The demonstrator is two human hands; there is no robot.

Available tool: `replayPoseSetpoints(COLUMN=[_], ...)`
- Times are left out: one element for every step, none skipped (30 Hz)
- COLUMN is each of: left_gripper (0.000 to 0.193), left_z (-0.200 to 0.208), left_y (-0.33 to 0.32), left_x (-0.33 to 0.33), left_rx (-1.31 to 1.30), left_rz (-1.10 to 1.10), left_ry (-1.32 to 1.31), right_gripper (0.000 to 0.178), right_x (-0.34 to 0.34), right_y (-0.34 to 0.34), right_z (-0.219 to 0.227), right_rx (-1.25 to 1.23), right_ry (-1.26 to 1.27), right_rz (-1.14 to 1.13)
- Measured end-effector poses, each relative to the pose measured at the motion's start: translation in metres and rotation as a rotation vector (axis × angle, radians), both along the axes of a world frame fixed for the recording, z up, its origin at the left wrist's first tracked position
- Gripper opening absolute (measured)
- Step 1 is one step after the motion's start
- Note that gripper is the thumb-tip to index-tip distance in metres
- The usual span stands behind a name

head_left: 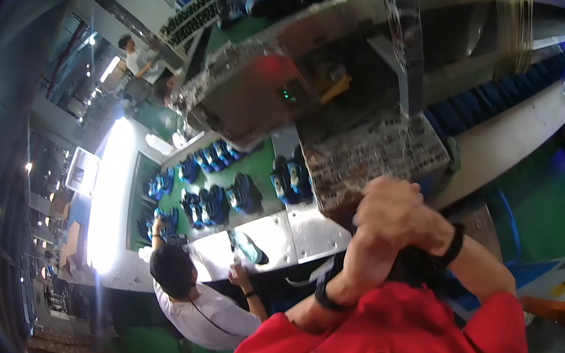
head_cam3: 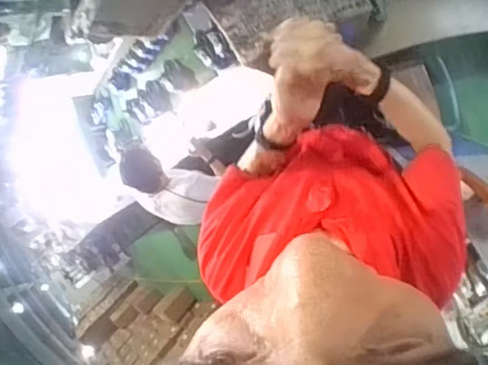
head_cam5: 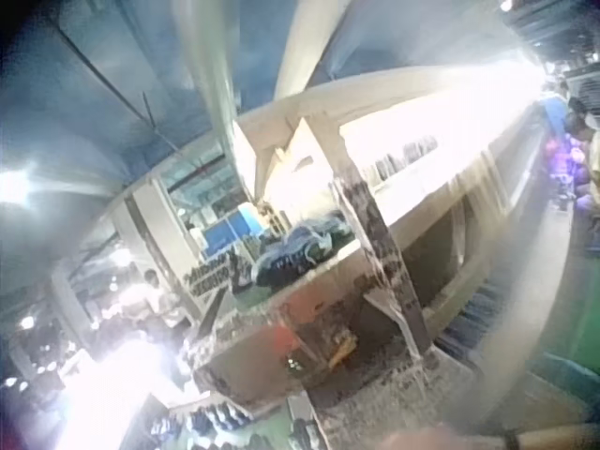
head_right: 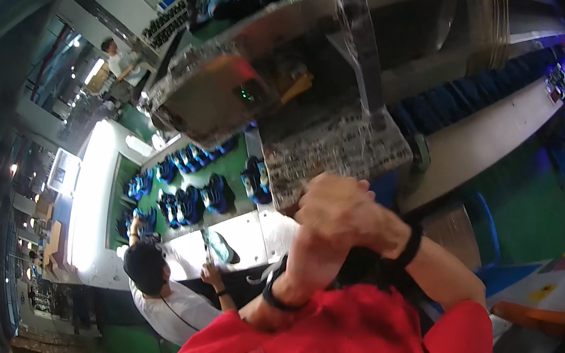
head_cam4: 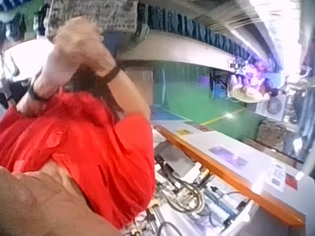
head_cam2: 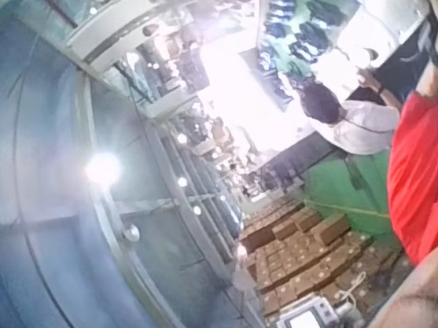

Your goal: Placing shoe uppers into a machine for lasting and moving them to a conveyor.

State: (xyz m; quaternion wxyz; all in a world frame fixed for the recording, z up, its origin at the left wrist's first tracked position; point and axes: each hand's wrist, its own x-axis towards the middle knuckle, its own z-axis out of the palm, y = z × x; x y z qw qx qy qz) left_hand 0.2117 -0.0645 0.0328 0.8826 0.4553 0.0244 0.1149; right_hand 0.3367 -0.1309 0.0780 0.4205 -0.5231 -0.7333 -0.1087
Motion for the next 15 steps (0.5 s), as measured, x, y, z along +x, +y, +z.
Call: replayPoseSetpoints(left_gripper=[0.054,0.056,0.061,0.068,0.073,0.072,0.069,0.068,0.068,0.069,0.07,0.075,0.08,0.08,0.08], left_z=[0.031,0.059,0.073,0.09,0.109,0.127,0.148,0.163,0.178,0.193,0.207,0.216,0.221,0.229,0.235], left_y=[-0.002,0.0,0.025,0.034,0.058,0.08,0.103,0.125,0.153,0.171,0.189,0.215,0.241,0.257,0.274], left_x=[-0.006,-0.013,-0.024,-0.03,-0.026,-0.024,-0.01,0.009,0.03,0.054,0.078,0.103,0.13,0.149,0.167], left_rx=[-0.03,0.001,0.303,0.411,0.585,0.718,0.909,1.1,1.235,1.359,1.481,1.534,1.583,1.581,1.576], left_rz=[0.019,0.02,-0.137,0.01,0.074,0.226,0.32,0.399,0.44,0.51,0.582,0.602,0.61,0.638,0.663], left_ry=[-0.059,-0.131,-0.229,-0.337,-0.452,-0.429,-0.433,-0.371,-0.37,-0.302,-0.229,-0.18,-0.139,-0.07,-0.006], right_gripper=[0.009,0.007,0.009,0.014,0.014,0.011,0.008,0.008,0.007,0.006,0.008,0.008,0.008,0.009,0.01], right_x=[0.023,0.051,0.076,0.092,0.096,0.089,0.079,0.074,0.072,0.072,0.078,0.083,0.087,0.088,0.085], right_y=[0.0,-0.01,-0.019,-0.02,-0.018,-0.015,-0.011,-0.005,0.003,0.01,0.014,0.015,0.012,0.01,0.012], right_z=[-0.001,0.001,0.007,0.014,0.021,0.026,0.024,0.016,0.005,-0.009,-0.027,-0.042,-0.055,-0.063,-0.055], right_rx=[0.025,0.087,0.156,0.224,0.246,0.276,0.292,0.3,0.229,0.155,0.114,0.122,0.071,0.022,0.048], right_ry=[-0.016,-0.035,-0.052,-0.064,-0.071,0.006,0.087,0.088,0.181,0.276,0.378,0.376,0.457,0.543,0.417], right_rz=[0.0,-0.249,-0.491,-0.738,-0.75,-0.677,-0.615,-0.621,-0.669,-0.724,-0.759,-0.761,-0.814,-0.854,-0.907])
